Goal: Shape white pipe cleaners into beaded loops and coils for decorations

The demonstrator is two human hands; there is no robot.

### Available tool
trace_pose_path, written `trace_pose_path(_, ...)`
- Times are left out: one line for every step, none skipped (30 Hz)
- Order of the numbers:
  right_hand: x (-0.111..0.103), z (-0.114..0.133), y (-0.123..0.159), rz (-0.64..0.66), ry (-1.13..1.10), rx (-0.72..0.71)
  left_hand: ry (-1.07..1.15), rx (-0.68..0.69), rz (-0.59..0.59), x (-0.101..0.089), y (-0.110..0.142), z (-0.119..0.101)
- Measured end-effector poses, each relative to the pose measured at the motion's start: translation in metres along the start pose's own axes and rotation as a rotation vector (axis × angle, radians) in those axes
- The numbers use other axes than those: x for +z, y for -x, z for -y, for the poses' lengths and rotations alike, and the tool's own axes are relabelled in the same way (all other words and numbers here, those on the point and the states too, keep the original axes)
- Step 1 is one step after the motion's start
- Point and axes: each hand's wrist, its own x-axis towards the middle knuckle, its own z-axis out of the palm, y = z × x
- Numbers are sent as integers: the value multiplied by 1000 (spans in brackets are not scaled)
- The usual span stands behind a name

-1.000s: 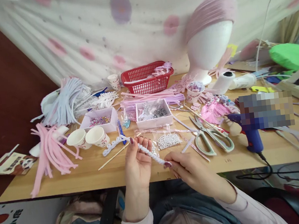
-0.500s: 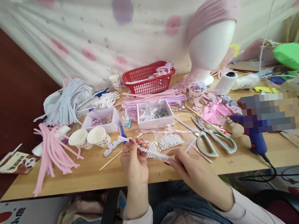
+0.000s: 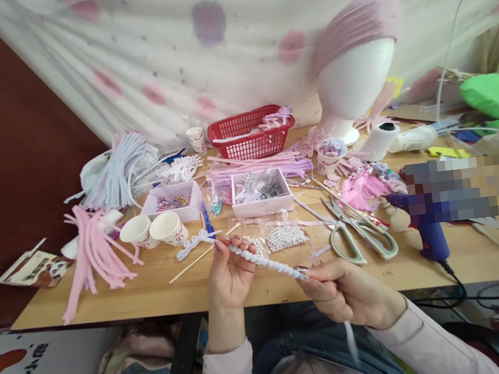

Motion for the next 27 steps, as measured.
trace_pose_path(-1, 3, 1, -31, 28, -1, -4, 20, -7, 1, -1, 1)
trace_pose_path(0, 7, 2, -102, 113, -45, -17, 42, -31, 3, -1, 2)
trace_pose_path(2, 10, 4, -197, 244, -121, -35, 65, -67, 5, -1, 3)
trace_pose_path(4, 13, 6, -303, 413, -210, -53, 83, -107, 7, -1, 5)
trace_pose_path(6, 14, 7, -406, 608, -299, -68, 95, -143, 9, -1, 6)
trace_pose_path(8, 15, 9, -501, 811, -383, -76, 103, -176, 11, 0, 8)
trace_pose_path(9, 15, 10, -581, 1008, -458, -78, 108, -202, 13, 1, 9)
trace_pose_path(8, 14, 12, -643, 1185, -525, -75, 111, -221, 13, 2, 10)
trace_pose_path(8, 12, 13, -680, 1333, -582, -71, 112, -234, 14, 3, 11)
trace_pose_path(7, 10, 14, -694, 1442, -626, -68, 113, -240, 14, 4, 11)
trace_pose_path(6, 8, 14, -691, 1506, -660, -66, 111, -239, 14, 6, 11)
trace_pose_path(6, 7, 15, -681, 1522, -680, -67, 105, -233, 14, 6, 11)
trace_pose_path(7, 7, 16, -667, 1494, -686, -71, 98, -222, 13, 7, 10)
trace_pose_path(8, 8, 17, -651, 1432, -681, -79, 95, -208, 12, 7, 9)
trace_pose_path(9, 9, 17, -631, 1345, -666, -92, 97, -189, 11, 7, 8)
trace_pose_path(11, 12, 18, -606, 1241, -639, -112, 109, -165, 10, 7, 7)
trace_pose_path(13, 14, 18, -579, 1121, -597, -139, 132, -136, 9, 6, 6)
trace_pose_path(14, 17, 19, -547, 979, -546, -172, 164, -101, 8, 6, 4)
trace_pose_path(14, 19, 19, -506, 814, -485, -209, 197, -62, 6, 5, 3)
trace_pose_path(14, 21, 19, -456, 631, -422, -246, 231, -20, 4, 5, 2)
trace_pose_path(12, 22, 19, -395, 440, -353, -281, 262, 21, 3, 4, 1)
trace_pose_path(10, 23, 19, -318, 256, -276, -315, 288, 60, 1, 4, 0)
trace_pose_path(7, 24, 19, -225, 91, -202, -347, 313, 96, 0, 3, -2)
trace_pose_path(4, 25, 19, -122, -50, -127, -379, 331, 133, -1, 3, -5)
trace_pose_path(1, 26, 19, -19, -165, -57, -409, 347, 173, -1, 2, -7)
trace_pose_path(-1, 27, 19, 73, -260, 0, -435, 358, 214, -2, 1, -10)
trace_pose_path(-3, 28, 18, 149, -333, 44, -458, 357, 254, -2, 0, -12)
